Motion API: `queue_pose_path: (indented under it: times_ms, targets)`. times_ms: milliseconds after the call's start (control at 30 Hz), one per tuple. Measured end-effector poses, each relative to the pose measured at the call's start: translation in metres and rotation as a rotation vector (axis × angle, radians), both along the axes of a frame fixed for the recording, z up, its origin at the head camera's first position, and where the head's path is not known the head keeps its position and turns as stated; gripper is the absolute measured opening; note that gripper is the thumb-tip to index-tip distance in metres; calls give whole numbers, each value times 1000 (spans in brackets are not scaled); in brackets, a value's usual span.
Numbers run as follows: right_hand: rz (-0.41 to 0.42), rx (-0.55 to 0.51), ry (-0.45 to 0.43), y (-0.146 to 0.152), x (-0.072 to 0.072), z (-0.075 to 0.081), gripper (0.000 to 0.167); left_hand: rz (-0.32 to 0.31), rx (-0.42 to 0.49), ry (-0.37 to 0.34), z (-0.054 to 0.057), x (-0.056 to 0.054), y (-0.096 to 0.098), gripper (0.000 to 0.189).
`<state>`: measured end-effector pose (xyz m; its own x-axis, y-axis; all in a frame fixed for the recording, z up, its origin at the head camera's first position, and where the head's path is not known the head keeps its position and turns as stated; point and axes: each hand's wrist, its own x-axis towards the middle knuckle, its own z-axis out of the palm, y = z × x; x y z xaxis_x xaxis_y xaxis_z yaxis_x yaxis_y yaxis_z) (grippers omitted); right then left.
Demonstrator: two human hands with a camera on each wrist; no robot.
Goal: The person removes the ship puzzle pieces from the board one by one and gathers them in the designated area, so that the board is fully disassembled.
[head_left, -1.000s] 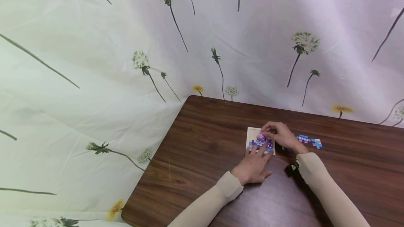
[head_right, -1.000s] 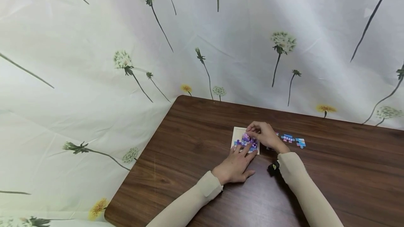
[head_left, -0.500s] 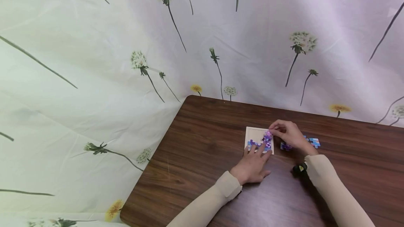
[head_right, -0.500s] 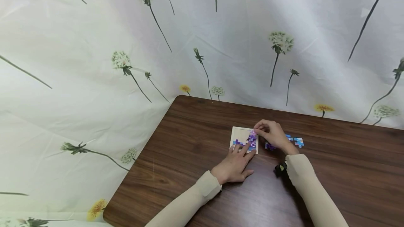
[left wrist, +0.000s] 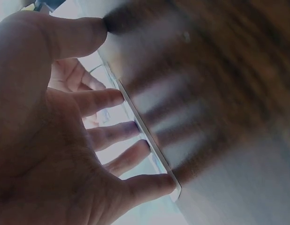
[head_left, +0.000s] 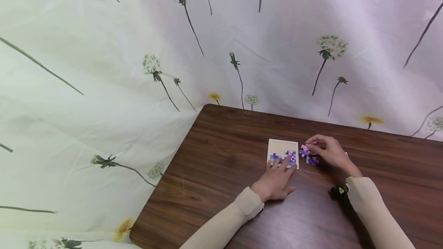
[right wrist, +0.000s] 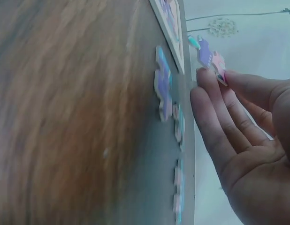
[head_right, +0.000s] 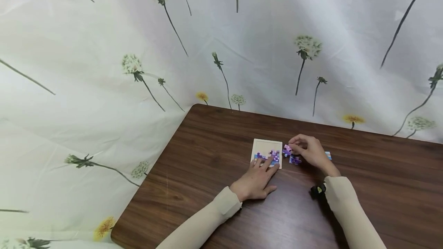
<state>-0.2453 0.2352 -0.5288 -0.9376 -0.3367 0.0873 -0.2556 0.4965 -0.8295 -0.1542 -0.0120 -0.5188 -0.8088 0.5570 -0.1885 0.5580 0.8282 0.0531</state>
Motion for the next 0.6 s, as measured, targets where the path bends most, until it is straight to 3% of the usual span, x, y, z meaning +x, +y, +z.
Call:
queue_pose_path:
  times_ms: [267, 600]
  targets:
    - [-30, 31, -11, 21, 13, -6, 18, 0, -5, -5, 0, 2, 2, 70]
    - [-65, 80, 64, 40, 29, -6, 16, 9, 0, -27, 1, 0, 2, 69]
